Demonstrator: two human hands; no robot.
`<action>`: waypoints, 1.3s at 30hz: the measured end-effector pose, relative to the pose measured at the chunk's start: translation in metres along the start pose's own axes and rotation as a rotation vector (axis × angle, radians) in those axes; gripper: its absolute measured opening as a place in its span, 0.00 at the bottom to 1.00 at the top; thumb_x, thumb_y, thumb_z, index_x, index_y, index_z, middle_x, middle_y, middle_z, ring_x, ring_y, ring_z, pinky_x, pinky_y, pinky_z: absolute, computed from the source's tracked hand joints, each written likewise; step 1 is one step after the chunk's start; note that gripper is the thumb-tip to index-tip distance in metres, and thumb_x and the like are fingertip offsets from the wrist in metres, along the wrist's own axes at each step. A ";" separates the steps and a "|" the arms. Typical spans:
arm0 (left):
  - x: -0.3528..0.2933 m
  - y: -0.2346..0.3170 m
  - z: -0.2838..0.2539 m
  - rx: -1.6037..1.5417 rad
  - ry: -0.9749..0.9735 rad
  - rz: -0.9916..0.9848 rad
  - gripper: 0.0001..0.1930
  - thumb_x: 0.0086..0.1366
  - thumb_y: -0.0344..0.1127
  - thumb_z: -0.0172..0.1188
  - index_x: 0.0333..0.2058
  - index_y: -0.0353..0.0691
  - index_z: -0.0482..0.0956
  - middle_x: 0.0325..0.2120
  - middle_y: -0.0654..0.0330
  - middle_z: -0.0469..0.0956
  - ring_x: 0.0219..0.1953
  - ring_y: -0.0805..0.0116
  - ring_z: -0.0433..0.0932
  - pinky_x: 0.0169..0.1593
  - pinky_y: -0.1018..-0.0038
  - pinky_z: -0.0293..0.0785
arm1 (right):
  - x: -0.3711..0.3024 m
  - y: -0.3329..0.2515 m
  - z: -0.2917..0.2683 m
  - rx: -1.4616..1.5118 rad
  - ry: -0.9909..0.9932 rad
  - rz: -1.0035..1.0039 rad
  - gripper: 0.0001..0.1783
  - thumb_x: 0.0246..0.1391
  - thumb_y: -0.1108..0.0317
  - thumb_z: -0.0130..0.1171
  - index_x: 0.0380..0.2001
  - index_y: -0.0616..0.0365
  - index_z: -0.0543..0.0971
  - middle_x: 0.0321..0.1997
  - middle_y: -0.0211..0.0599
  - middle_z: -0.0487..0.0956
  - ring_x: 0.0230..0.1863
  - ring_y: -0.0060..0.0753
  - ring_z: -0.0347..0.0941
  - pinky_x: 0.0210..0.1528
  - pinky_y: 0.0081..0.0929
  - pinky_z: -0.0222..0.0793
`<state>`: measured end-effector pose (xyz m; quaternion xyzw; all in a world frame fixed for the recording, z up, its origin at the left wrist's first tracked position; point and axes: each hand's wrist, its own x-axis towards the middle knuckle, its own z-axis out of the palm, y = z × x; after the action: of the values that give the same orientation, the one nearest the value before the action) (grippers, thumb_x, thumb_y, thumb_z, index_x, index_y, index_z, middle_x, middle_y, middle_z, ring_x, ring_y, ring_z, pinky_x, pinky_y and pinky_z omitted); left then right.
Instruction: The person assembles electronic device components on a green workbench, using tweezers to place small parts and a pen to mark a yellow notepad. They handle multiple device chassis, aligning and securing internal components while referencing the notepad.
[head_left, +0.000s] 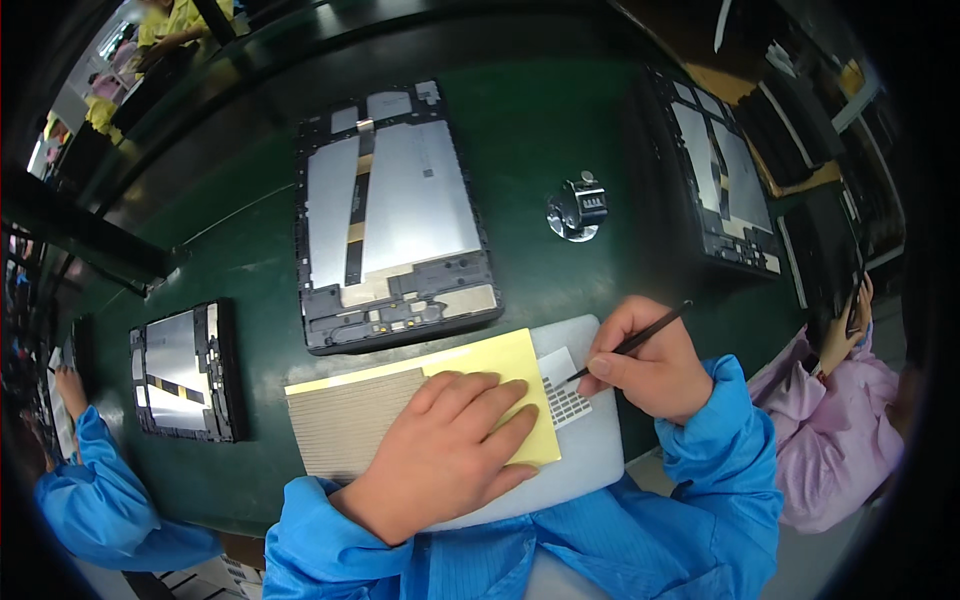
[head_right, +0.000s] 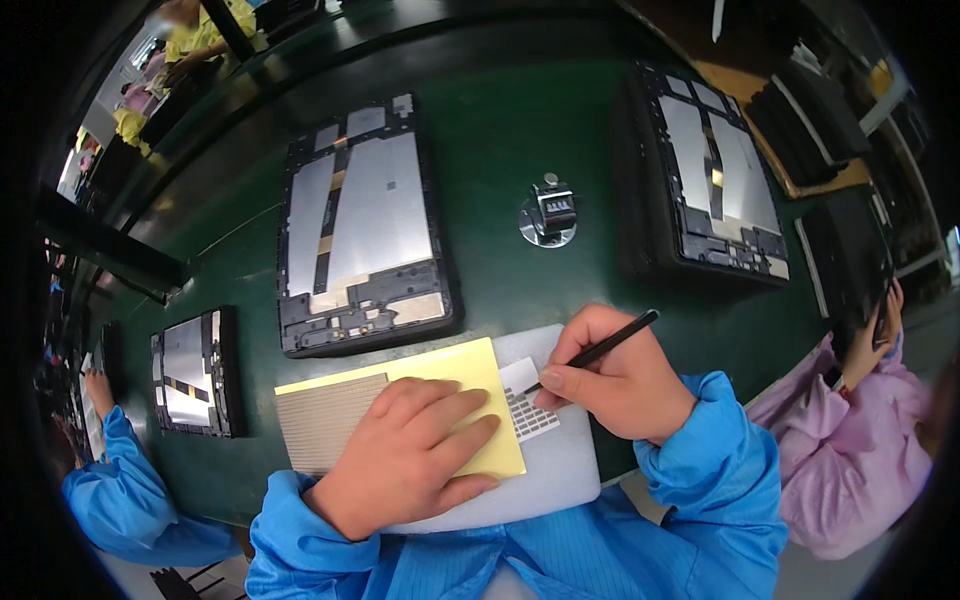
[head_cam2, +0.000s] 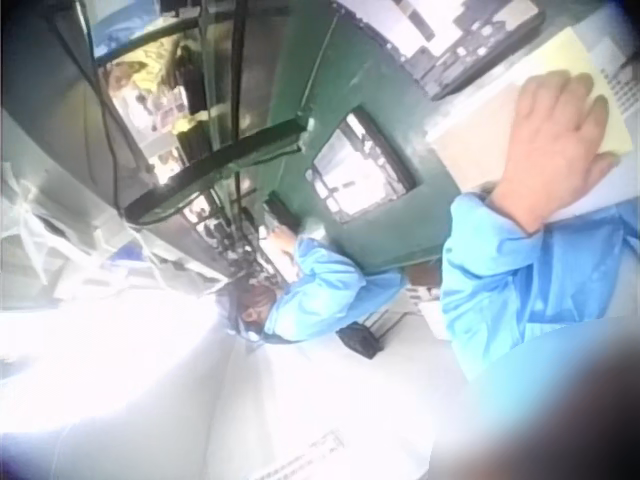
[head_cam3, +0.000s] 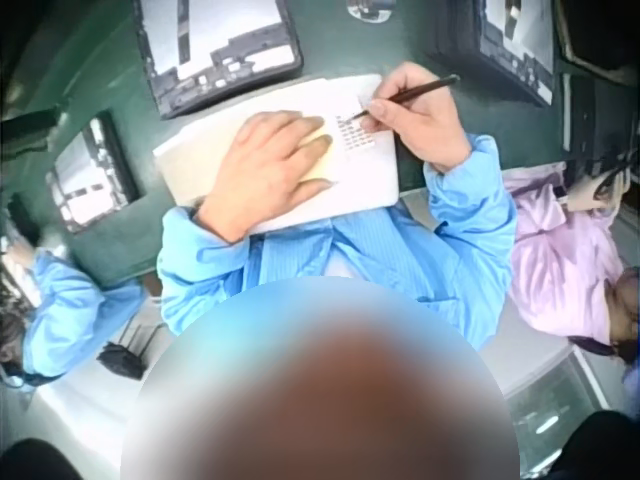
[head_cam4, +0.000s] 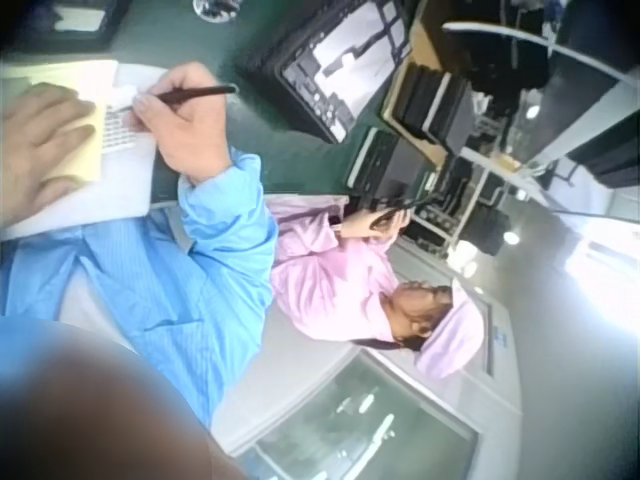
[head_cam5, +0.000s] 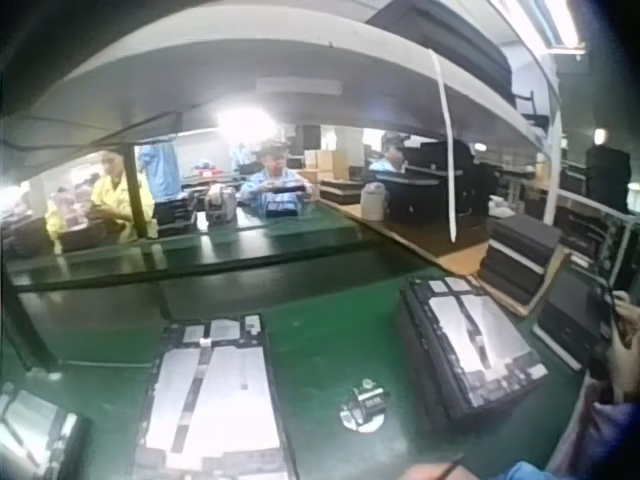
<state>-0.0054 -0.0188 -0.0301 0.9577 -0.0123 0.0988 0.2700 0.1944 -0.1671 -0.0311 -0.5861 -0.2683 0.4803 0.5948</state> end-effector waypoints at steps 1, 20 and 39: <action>0.000 0.000 0.001 -0.017 0.017 0.014 0.25 0.49 0.46 0.69 0.44 0.40 0.77 0.46 0.56 0.74 0.50 0.53 0.70 0.55 0.59 0.65 | -0.001 -0.004 0.002 0.030 0.005 -0.010 0.08 0.55 0.79 0.58 0.31 0.65 0.69 0.30 0.41 0.78 0.32 0.28 0.80 0.37 0.23 0.79; -0.022 -0.035 -0.016 0.254 0.596 -0.323 0.15 0.46 0.31 0.67 0.36 0.40 0.79 0.41 0.56 0.74 0.51 0.49 0.70 0.53 0.47 0.64 | 0.074 -0.030 0.091 -0.351 -0.117 -0.393 0.08 0.52 0.78 0.63 0.31 0.65 0.72 0.31 0.35 0.74 0.34 0.20 0.74 0.35 0.19 0.73; -0.023 -0.053 -0.016 0.119 0.816 -0.449 0.29 0.48 0.28 0.69 0.51 0.34 0.70 0.51 0.47 0.66 0.52 0.50 0.68 0.56 0.63 0.65 | 0.085 -0.016 0.060 -0.021 0.234 -0.563 0.06 0.55 0.75 0.60 0.33 0.63 0.73 0.32 0.32 0.73 0.34 0.20 0.71 0.35 0.20 0.69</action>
<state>-0.0273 0.0341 -0.0482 0.8334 0.3081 0.4069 0.2122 0.1790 -0.0629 -0.0263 -0.5461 -0.3551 0.2230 0.7253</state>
